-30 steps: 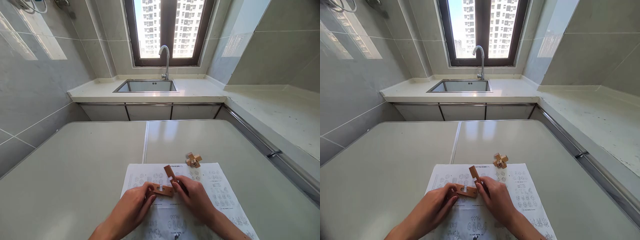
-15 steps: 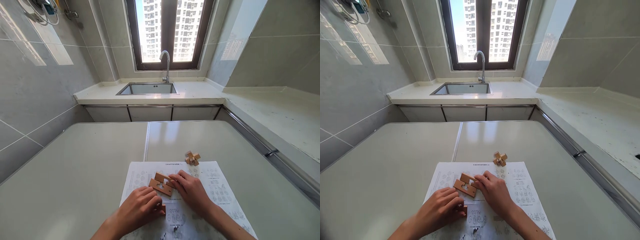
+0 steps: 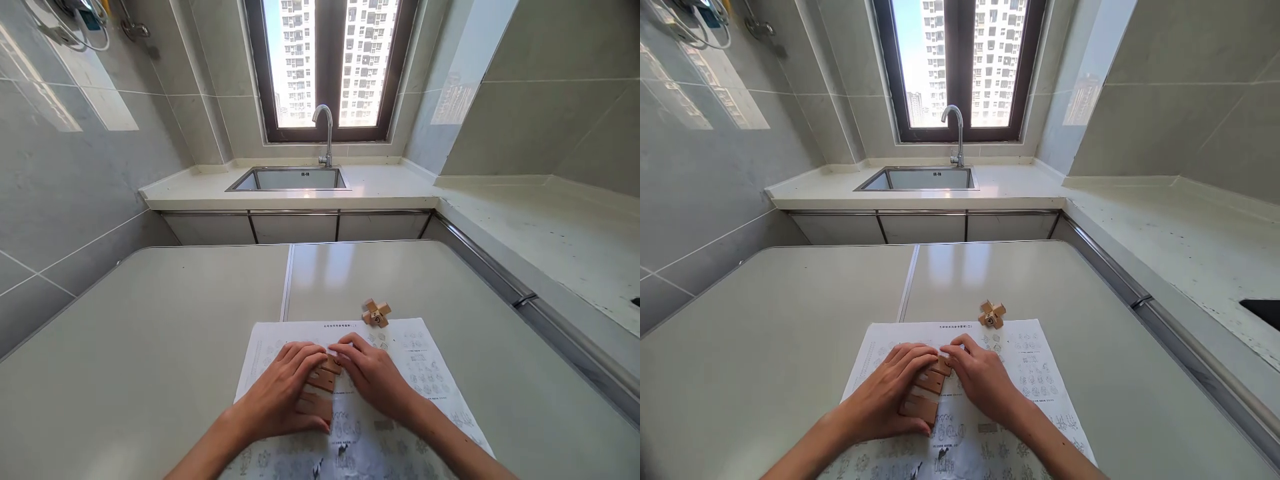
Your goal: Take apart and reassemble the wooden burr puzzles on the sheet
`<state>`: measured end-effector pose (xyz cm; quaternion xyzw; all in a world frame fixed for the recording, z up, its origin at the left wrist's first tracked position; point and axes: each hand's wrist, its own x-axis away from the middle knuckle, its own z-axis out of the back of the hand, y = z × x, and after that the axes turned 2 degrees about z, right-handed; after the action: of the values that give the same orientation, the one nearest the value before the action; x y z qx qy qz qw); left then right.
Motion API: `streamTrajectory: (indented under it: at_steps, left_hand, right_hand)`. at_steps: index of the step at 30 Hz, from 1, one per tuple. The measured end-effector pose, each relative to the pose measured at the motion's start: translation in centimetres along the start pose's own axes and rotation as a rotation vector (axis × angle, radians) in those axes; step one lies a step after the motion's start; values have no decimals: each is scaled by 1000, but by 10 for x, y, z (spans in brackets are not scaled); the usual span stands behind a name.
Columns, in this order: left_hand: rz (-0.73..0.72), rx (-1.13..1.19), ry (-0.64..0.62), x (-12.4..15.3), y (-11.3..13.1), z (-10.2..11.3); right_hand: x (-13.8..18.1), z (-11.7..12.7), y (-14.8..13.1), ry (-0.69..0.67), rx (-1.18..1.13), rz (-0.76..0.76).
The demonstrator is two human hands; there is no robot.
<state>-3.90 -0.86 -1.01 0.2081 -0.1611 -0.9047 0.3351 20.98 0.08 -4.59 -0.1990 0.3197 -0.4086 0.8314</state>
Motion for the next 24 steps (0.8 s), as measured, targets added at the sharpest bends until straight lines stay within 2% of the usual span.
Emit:
streamTrajectory:
  at_steps: [4, 7, 12, 16, 19, 22, 24]
  left_hand:
    - [87, -20, 10, 0, -4, 1]
    - [194, -87, 81, 2, -10, 3]
    - [362, -235, 195, 13, -35, 13]
    - [424, -300, 238, 24, -52, 22]
    - [378, -305, 299, 23, -48, 24]
    - [205, -255, 317, 9, -29, 17]
    - [130, -188, 258, -2, -13, 8]
  right_hand:
    - [0, -1, 1, 17, 5, -35]
    - [0, -2, 2, 8, 32, -39]
    - [2, -4, 2, -19, 41, -44]
    - [3, -7, 5, -21, 40, -26]
    - [3, -8, 6, -22, 32, -16]
    - [2, -8, 5, -16, 11, -24]
    - [1, -7, 4, -11, -34, -36]
